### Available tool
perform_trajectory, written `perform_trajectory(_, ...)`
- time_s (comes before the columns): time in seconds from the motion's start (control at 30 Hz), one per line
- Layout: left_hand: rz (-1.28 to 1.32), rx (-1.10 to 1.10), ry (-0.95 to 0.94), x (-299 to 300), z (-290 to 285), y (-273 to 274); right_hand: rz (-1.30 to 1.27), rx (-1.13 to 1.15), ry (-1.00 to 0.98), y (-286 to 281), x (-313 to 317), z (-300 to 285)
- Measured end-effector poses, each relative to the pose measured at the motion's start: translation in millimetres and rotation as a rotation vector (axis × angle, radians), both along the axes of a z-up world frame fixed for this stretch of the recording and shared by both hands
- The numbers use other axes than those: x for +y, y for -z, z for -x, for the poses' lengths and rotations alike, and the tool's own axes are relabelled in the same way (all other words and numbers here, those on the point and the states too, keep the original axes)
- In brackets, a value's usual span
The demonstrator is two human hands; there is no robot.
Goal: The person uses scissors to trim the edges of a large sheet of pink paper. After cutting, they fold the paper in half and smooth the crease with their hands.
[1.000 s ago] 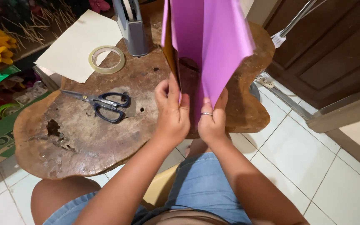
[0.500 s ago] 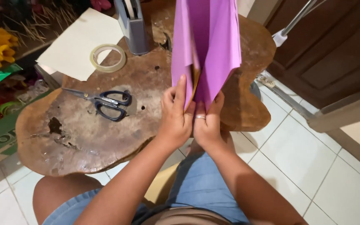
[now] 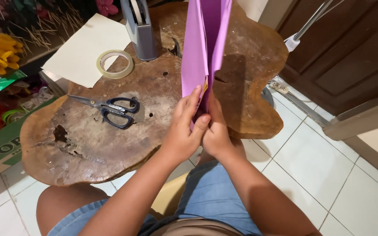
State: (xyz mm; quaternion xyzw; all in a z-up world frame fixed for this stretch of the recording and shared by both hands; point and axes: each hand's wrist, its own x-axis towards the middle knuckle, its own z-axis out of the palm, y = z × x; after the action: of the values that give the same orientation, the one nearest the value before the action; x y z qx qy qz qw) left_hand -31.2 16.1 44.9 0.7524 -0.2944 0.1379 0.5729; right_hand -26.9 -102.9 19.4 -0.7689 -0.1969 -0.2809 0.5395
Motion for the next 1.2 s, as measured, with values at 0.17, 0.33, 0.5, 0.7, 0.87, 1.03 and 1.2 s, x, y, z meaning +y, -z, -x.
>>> perform_trajectory(0.17,-0.074,0.081,-0.03,-1,9,-15,-0.023,0.044,-0.151,12,-2,-14)
perform_trajectory(0.33,-0.038,0.092,-0.149,-3,6,-14,-0.06,-0.026,-0.315,-9,0,-12)
perform_trajectory(0.5,-0.095,0.031,-0.198,3,-6,-14,-0.152,0.131,-0.328,14,-1,-10)
perform_trajectory(0.7,-0.009,-0.14,-0.157,41,-30,-7,-0.246,0.073,0.052,-16,-60,-24)
perform_trajectory(0.87,0.082,0.001,-0.068,78,-53,62,-0.253,-0.018,0.012,3,-133,-74)
perform_trajectory(1.03,0.17,0.138,-0.068,96,-35,38,-0.322,0.199,-0.259,64,-183,-146)
perform_trajectory(1.2,0.181,0.15,-0.071,97,-37,8,-0.155,0.243,-0.271,50,-191,-119)
